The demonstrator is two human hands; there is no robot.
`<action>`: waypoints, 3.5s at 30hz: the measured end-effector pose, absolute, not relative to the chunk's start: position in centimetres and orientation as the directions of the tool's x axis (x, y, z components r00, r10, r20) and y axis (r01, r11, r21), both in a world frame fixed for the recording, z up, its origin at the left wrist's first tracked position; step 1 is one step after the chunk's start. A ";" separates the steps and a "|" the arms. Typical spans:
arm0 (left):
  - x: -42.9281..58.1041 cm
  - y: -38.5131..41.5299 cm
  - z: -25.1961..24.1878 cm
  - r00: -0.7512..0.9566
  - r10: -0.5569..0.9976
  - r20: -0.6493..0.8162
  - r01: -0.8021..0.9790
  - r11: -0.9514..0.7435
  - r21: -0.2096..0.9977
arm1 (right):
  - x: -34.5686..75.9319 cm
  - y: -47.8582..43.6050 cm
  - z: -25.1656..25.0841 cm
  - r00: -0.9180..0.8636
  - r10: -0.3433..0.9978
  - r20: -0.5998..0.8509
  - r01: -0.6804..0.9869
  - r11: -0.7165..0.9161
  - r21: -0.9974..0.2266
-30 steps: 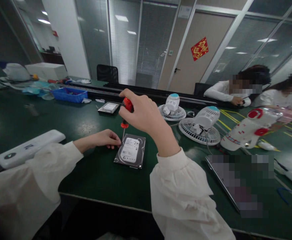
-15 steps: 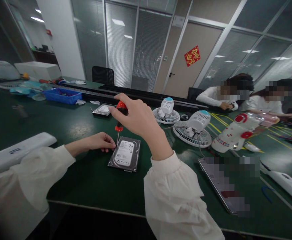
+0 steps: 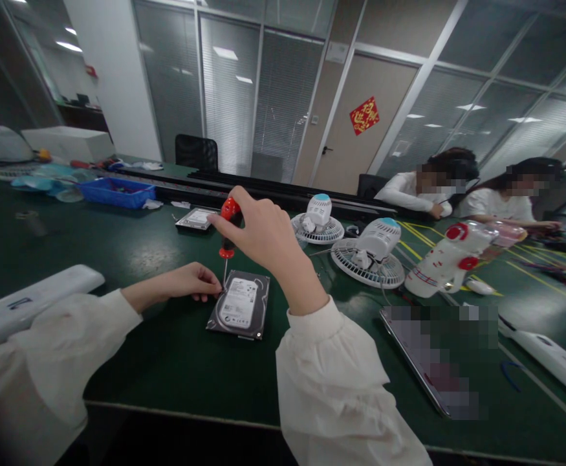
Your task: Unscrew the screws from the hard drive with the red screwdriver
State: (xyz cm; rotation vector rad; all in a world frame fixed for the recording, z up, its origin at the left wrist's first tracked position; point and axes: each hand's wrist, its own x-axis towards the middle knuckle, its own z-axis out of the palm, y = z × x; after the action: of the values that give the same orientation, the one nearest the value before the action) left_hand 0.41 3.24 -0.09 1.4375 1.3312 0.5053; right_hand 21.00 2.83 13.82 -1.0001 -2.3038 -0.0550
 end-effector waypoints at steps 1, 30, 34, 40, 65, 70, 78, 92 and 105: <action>0.4 3.2 -0.1 0.289 0.897 -0.336 0.448 0.183 0.875 | 21.1 2.9 13.9 -0.515 0.641 0.569 0.675 0.712 -0.192; 0.3 2.8 0.7 0.283 0.902 -0.326 0.457 0.172 0.873 | 21.3 2.8 14.0 -0.572 0.599 0.560 0.626 0.760 -0.174; 0.4 2.7 0.9 0.286 0.903 -0.322 0.456 0.168 0.874 | 21.3 2.8 14.0 -0.559 0.603 0.569 0.623 0.758 -0.191; 0.2 2.9 0.7 0.292 0.901 -0.320 0.453 0.165 0.876 | 21.4 2.7 14.1 -0.571 0.596 0.565 0.620 0.764 -0.180; 0.3 2.8 0.7 0.291 0.903 -0.316 0.448 0.163 0.879 | 21.3 2.6 13.9 -0.577 0.605 0.550 0.643 0.751 -0.151; 0.3 2.8 0.8 0.286 0.902 -0.323 0.447 0.172 0.878 | 21.2 2.7 13.8 -0.562 0.616 0.553 0.668 0.731 -0.135; 0.4 2.6 1.1 0.281 0.900 -0.333 0.450 0.183 0.874 | 21.3 2.9 13.8 -0.575 0.601 0.555 0.656 0.744 -0.127; 0.2 3.0 0.4 0.297 0.900 -0.320 0.446 0.165 0.880 | 21.1 3.7 13.2 -0.639 0.476 0.604 0.480 0.861 -0.172; 0.4 2.7 1.1 0.275 0.901 -0.337 0.453 0.188 0.872 | 20.8 2.5 13.7 -0.566 0.633 0.528 0.684 0.718 -0.128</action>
State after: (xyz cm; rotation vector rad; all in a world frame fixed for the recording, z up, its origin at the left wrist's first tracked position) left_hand 0.40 2.66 1.12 1.4367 1.3468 0.5090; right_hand 20.84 2.54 13.69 -0.9993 -2.3703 -0.1220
